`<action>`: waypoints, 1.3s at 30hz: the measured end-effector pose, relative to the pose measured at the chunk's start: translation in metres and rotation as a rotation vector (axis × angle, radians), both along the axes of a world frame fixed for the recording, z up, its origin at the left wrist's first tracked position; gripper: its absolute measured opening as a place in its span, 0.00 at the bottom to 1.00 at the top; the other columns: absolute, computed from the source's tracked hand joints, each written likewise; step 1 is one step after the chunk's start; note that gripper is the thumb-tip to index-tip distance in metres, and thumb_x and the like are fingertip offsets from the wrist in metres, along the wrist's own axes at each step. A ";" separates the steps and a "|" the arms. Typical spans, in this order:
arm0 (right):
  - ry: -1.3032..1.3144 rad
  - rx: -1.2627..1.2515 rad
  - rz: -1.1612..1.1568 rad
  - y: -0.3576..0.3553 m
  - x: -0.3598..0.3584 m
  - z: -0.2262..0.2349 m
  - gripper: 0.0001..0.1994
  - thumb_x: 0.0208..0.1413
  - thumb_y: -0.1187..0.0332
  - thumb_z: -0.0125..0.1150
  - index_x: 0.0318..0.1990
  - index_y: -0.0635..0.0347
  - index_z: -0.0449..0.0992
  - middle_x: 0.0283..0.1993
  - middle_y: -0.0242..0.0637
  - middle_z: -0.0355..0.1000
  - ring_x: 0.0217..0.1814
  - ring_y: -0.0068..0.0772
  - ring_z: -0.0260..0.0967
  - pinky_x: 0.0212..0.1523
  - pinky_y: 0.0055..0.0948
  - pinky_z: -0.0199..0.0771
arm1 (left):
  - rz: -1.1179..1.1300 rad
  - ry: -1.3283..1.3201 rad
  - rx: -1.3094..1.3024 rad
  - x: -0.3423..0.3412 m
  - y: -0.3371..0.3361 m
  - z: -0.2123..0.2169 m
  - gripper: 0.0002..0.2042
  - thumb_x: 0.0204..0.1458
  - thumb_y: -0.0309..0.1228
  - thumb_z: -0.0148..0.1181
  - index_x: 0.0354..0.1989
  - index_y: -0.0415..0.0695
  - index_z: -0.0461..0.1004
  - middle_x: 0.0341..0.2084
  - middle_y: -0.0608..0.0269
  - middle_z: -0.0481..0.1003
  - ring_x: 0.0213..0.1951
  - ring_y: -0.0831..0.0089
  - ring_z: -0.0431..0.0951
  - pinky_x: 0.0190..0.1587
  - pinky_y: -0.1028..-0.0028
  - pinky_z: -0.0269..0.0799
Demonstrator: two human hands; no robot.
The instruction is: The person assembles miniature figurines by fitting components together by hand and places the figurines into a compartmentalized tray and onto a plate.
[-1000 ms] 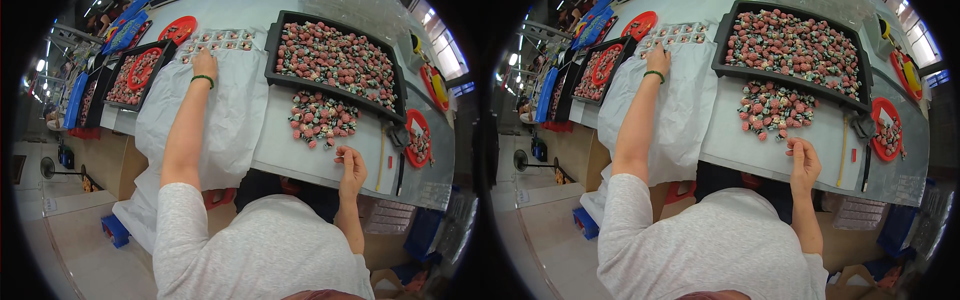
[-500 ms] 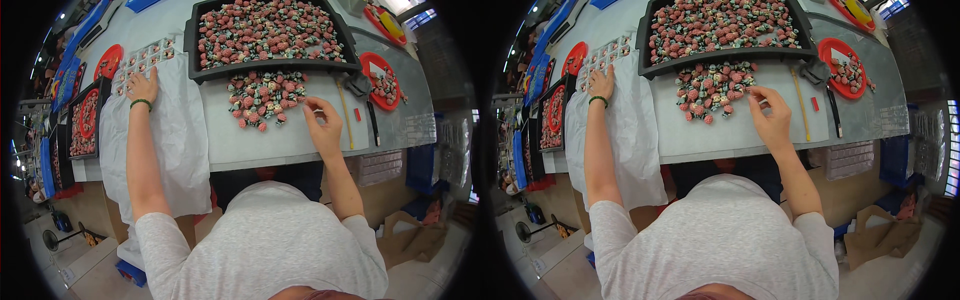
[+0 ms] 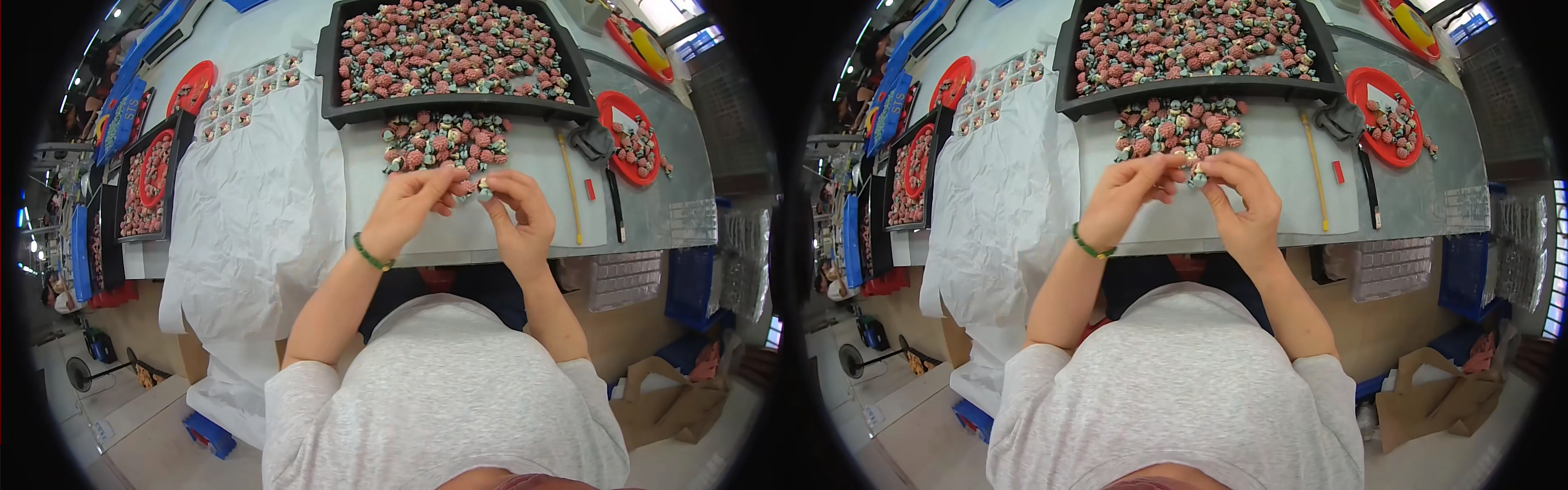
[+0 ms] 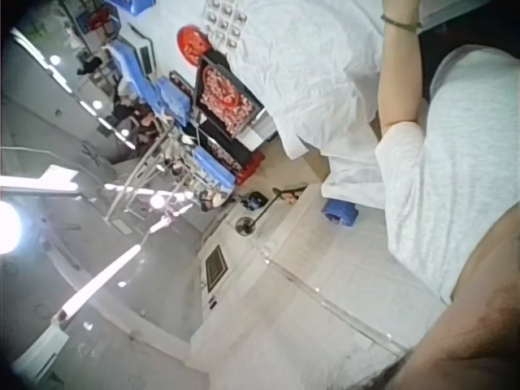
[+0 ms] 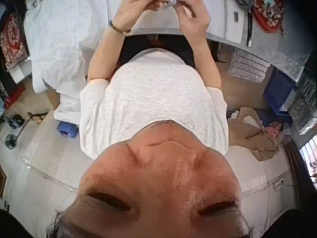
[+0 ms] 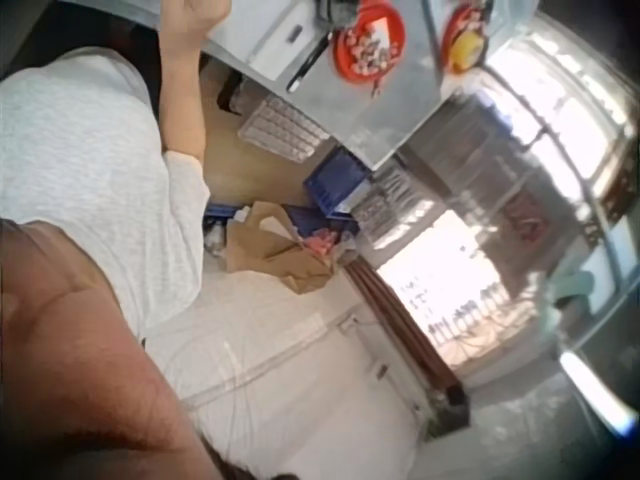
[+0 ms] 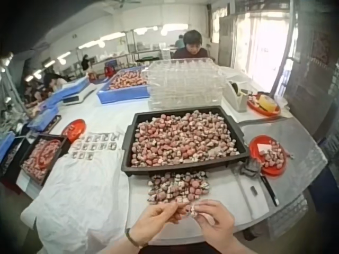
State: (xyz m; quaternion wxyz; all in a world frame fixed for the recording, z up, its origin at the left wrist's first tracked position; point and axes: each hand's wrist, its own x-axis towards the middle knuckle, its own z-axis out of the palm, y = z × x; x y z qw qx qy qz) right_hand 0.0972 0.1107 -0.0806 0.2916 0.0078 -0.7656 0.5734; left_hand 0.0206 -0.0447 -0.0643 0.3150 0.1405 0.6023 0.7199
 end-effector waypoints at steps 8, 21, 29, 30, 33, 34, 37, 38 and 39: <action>-0.032 -0.159 -0.042 -0.015 0.018 -0.010 0.12 0.49 0.81 0.55 0.43 0.66 0.70 0.39 0.40 0.70 0.44 0.29 0.68 0.42 0.23 0.71 | 0.087 -0.248 0.194 0.016 0.012 -0.013 0.12 0.50 0.32 0.57 0.39 0.37 0.75 0.27 0.66 0.74 0.27 0.82 0.69 0.34 0.82 0.67; -0.063 -0.168 -0.031 -0.025 0.018 -0.015 0.10 0.45 0.81 0.60 0.37 0.70 0.71 0.35 0.40 0.72 0.35 0.28 0.72 0.37 0.22 0.74 | 0.168 -0.239 0.344 0.029 0.011 -0.012 0.11 0.52 0.25 0.53 0.43 0.36 0.72 0.38 0.59 0.74 0.40 0.77 0.72 0.42 0.78 0.69; -0.004 0.234 -0.102 -0.005 0.004 -0.016 0.14 0.41 0.79 0.64 0.38 0.65 0.72 0.35 0.39 0.72 0.32 0.25 0.70 0.34 0.22 0.71 | 0.276 -0.255 0.337 0.016 -0.006 -0.006 0.13 0.54 0.25 0.47 0.47 0.35 0.66 0.38 0.57 0.72 0.41 0.70 0.73 0.43 0.71 0.72; -0.077 0.339 -0.111 -0.002 -0.002 -0.015 0.13 0.42 0.78 0.64 0.38 0.64 0.73 0.35 0.39 0.72 0.32 0.25 0.70 0.34 0.22 0.71 | 0.260 -0.314 0.375 0.011 -0.009 -0.003 0.12 0.54 0.26 0.48 0.46 0.35 0.67 0.35 0.60 0.72 0.40 0.71 0.73 0.43 0.72 0.71; -0.157 0.477 -0.084 0.006 -0.008 -0.020 0.13 0.44 0.77 0.62 0.40 0.62 0.73 0.35 0.38 0.72 0.32 0.25 0.69 0.35 0.22 0.69 | 0.233 -0.373 0.392 0.007 -0.007 0.000 0.12 0.53 0.26 0.48 0.44 0.36 0.68 0.29 0.66 0.70 0.37 0.75 0.72 0.40 0.75 0.70; -0.168 0.505 -0.034 0.006 -0.010 -0.023 0.13 0.44 0.76 0.62 0.40 0.61 0.74 0.35 0.38 0.72 0.33 0.26 0.69 0.35 0.21 0.69 | 0.190 -0.296 0.297 0.007 -0.008 -0.007 0.11 0.53 0.27 0.49 0.44 0.36 0.69 0.28 0.68 0.70 0.35 0.76 0.72 0.39 0.77 0.69; -0.339 0.011 -0.033 0.005 -0.005 -0.017 0.14 0.43 0.77 0.62 0.40 0.62 0.74 0.35 0.38 0.72 0.32 0.28 0.69 0.35 0.21 0.69 | 0.131 -0.193 0.130 0.008 -0.006 -0.009 0.11 0.53 0.28 0.52 0.42 0.36 0.71 0.25 0.69 0.70 0.32 0.79 0.71 0.37 0.80 0.67; -0.341 0.012 -0.032 0.004 -0.003 -0.013 0.14 0.43 0.77 0.62 0.40 0.62 0.74 0.35 0.38 0.72 0.32 0.28 0.69 0.35 0.21 0.69 | 0.108 -0.168 0.056 0.009 -0.004 -0.008 0.11 0.52 0.29 0.53 0.41 0.36 0.72 0.23 0.70 0.70 0.31 0.80 0.71 0.36 0.81 0.66; -0.308 0.021 0.011 0.003 -0.001 -0.007 0.14 0.42 0.78 0.62 0.40 0.61 0.74 0.35 0.37 0.72 0.33 0.27 0.69 0.35 0.21 0.69 | 0.109 -0.170 0.057 0.010 0.000 -0.008 0.11 0.52 0.29 0.53 0.41 0.36 0.72 0.23 0.70 0.70 0.31 0.80 0.71 0.36 0.81 0.66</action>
